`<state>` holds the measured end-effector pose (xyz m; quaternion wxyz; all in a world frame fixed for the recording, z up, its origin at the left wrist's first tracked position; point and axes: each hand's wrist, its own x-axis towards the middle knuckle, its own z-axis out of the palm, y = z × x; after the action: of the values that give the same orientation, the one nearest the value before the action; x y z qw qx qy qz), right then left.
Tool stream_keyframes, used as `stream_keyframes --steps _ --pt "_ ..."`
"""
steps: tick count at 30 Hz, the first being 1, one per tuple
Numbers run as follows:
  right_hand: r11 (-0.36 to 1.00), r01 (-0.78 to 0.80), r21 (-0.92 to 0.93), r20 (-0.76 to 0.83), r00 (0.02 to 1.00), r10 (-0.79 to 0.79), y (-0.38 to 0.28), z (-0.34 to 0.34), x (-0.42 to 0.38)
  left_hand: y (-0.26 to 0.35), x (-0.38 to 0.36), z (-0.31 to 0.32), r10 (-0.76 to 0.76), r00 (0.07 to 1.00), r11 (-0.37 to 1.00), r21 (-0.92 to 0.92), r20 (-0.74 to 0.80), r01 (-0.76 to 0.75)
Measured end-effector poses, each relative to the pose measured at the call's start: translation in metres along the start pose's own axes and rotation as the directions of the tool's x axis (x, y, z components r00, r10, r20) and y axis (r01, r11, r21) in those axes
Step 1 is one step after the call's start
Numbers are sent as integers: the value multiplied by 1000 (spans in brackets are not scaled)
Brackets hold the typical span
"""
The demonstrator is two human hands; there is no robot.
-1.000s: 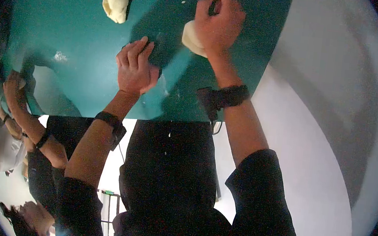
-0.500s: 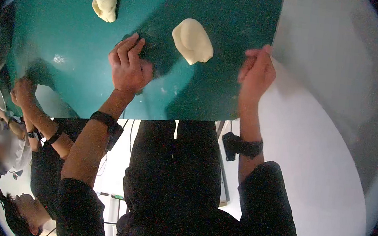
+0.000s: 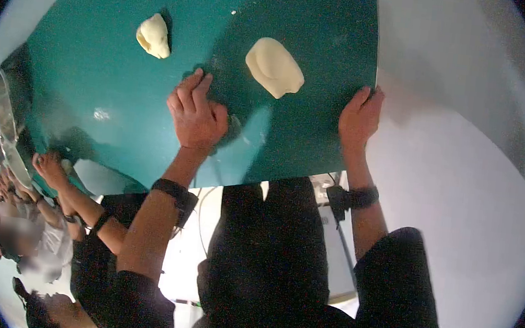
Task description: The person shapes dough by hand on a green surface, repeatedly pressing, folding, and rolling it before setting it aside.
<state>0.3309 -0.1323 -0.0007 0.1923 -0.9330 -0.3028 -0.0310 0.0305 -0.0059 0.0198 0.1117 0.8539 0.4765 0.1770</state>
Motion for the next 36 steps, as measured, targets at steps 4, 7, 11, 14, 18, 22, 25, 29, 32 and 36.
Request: stream_keyframes --steps 4,7,11,14,18,22,25,29,32,36 --pt "968 -248 37 154 959 239 -31 -16 2 -1 1 0 8 1000 1000 -12 -25 -9" --pt "976 -211 60 144 969 201 -31 -16 6 -3 3 -7 -27 1000 996 -83 6 27" --pt "989 -143 49 103 985 137 -18 -14 0 -4 11 -10 -138 989 924 -354 44 144" --pt "991 -117 65 99 989 110 -18 -10 1 25 36 -11 -262 963 807 -534 59 252" --pt "987 -156 49 125 981 148 -21 -13 1 73 92 2 -84 993 890 -442 87 114" --pt "994 -105 10 84 991 103 -12 -6 -1 83 106 0 -59 967 843 -507 249 182" --pt "996 -84 14 80 993 83 -12 -5 -2 87 101 0 27 954 834 -533 300 144" --pt "998 -57 10 53 997 56 -14 -6 -1 90 92 -5 77 928 774 -609 364 175" --pt "996 -79 36 72 994 77 -19 -11 -1 81 89 -25 82 861 750 -600 501 278" --pt "997 -64 48 49 997 61 -14 -8 -2 46 104 -57 187 783 816 -537 593 212"
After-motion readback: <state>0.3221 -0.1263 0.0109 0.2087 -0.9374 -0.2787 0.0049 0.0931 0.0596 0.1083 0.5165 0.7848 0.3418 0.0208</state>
